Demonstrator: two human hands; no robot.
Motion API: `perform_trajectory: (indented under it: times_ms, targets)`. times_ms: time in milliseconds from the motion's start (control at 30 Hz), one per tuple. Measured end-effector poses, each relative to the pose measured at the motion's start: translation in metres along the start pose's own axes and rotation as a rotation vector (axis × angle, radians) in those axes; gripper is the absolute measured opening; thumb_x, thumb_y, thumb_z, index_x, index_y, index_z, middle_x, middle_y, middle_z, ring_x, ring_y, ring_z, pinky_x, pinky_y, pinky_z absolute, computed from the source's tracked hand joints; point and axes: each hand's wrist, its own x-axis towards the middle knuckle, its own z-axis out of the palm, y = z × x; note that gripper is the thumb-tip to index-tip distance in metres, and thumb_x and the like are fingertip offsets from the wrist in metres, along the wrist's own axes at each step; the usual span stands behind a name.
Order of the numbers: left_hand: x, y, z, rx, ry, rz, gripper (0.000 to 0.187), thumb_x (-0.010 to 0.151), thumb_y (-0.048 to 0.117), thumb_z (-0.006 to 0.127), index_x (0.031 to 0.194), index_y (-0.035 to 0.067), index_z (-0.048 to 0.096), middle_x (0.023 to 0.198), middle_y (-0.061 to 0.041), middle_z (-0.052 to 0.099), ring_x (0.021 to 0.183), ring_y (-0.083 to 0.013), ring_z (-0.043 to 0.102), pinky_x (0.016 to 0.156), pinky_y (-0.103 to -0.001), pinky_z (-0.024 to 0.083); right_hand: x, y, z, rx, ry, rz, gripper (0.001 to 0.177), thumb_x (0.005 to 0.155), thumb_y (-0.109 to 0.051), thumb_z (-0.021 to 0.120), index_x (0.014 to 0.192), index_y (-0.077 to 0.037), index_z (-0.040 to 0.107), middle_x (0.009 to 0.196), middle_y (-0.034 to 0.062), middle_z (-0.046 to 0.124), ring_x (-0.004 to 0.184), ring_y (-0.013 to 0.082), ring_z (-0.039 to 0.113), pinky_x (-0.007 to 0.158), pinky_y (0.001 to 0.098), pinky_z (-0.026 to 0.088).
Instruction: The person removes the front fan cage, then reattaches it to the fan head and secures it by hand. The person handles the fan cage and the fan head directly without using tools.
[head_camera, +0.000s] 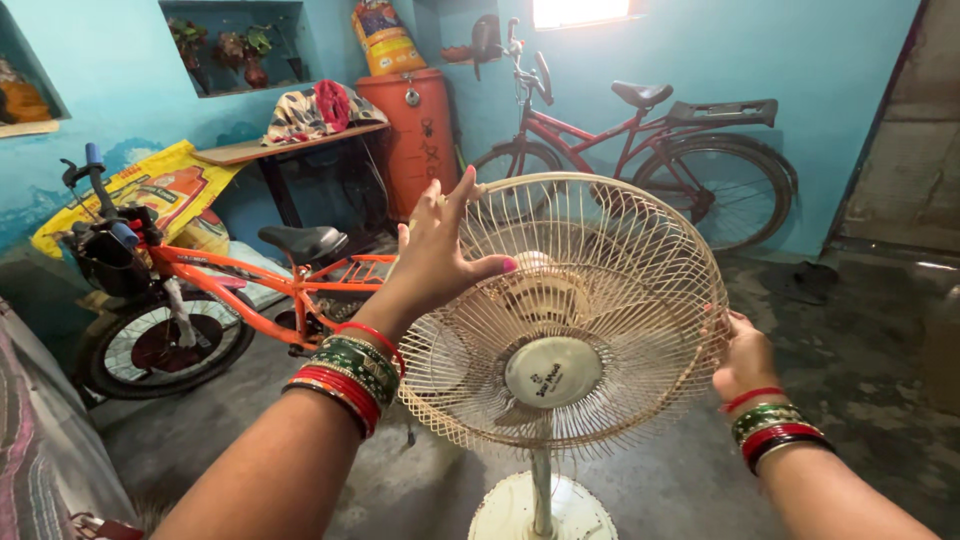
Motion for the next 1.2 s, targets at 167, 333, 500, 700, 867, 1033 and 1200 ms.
perform_trajectory:
  times_ms: [167, 333, 500, 700, 867, 1033, 1200]
  targets:
    - [0.004, 0.001, -0.003, -0.010, -0.037, -0.057, 0.129, 0.066, 0.074, 0.081, 0.163, 0.031, 0.009, 0.163, -0.032, 0.016, 0.152, -0.0506, 0.020, 0.111, -0.075, 0.019, 0.007, 0.008, 0.004, 0.052, 0.079, -0.055, 0.013, 0.105, -0.016, 0.057, 0.116, -0.012, 0.064, 0.103, -0.0039, 0.066, 0.093, 0.0099, 0.061, 0.086, 0.0278, 0.049]
    - [0.007, -0.007, 0.005, -0.002, -0.011, -0.048, 0.128, 0.065, 0.075, 0.081, 0.164, 0.031, 0.012, 0.162, -0.030, 0.022, 0.149, -0.0490, 0.027, 0.112, -0.074, 0.022, -0.010, -0.008, 0.010, 0.045, -0.071, -0.094, 0.025, 0.107, -0.013, 0.050, 0.129, -0.009, 0.062, 0.113, 0.0021, 0.068, 0.100, 0.0136, 0.063, 0.088, 0.0298, 0.048]
    - [0.006, -0.012, 0.011, -0.003, 0.072, 0.040, 0.127, 0.067, 0.076, 0.080, 0.163, 0.027, 0.014, 0.157, -0.028, 0.033, 0.148, -0.0473, 0.032, 0.113, -0.070, 0.029, -0.035, -0.025, 0.017, -0.053, -0.114, -0.200, 0.028, 0.105, -0.005, 0.046, 0.131, -0.002, 0.057, 0.127, 0.0078, 0.066, 0.119, 0.0173, 0.063, 0.107, 0.0309, 0.048]
    - [0.001, -0.004, 0.007, 0.008, 0.014, -0.079, 0.126, 0.066, 0.074, 0.079, 0.164, 0.029, 0.013, 0.162, -0.026, 0.026, 0.152, -0.0438, 0.026, 0.113, -0.073, 0.024, -0.048, -0.027, 0.027, 0.103, -0.122, -0.132, 0.026, 0.108, -0.008, 0.039, 0.128, -0.005, 0.056, 0.131, 0.0119, 0.066, 0.120, 0.0207, 0.063, 0.107, 0.0335, 0.047]
    - [-0.014, -0.001, -0.001, -0.027, 0.058, -0.026, 0.129, 0.069, 0.071, 0.081, 0.164, 0.026, 0.007, 0.167, -0.032, 0.007, 0.156, -0.0486, 0.008, 0.111, -0.076, 0.016, -0.036, -0.030, 0.021, 0.154, -0.176, -0.040, 0.035, 0.102, -0.004, 0.037, 0.130, -0.004, 0.057, 0.132, 0.0121, 0.068, 0.117, 0.0199, 0.064, 0.104, 0.0328, 0.050]
    - [-0.017, 0.002, -0.002, 0.027, 0.077, -0.048, 0.119, 0.073, 0.069, 0.081, 0.164, 0.027, 0.016, 0.168, -0.030, 0.010, 0.156, -0.0490, 0.008, 0.114, -0.073, 0.017, -0.030, -0.030, 0.028, 0.141, -0.164, -0.071, 0.034, 0.104, -0.006, 0.041, 0.134, -0.009, 0.056, 0.125, 0.0062, 0.065, 0.107, 0.0183, 0.063, 0.091, 0.0343, 0.049]
    - [-0.022, -0.002, -0.005, -0.016, 0.099, 0.009, 0.116, 0.075, 0.068, 0.079, 0.164, 0.022, 0.019, 0.165, -0.032, 0.018, 0.154, -0.0506, 0.020, 0.114, -0.069, 0.024, -0.038, -0.037, 0.029, 0.123, -0.211, 0.002, 0.041, 0.102, -0.009, 0.040, 0.137, -0.010, 0.061, 0.125, 0.0028, 0.067, 0.106, 0.0160, 0.063, 0.091, 0.0340, 0.050]
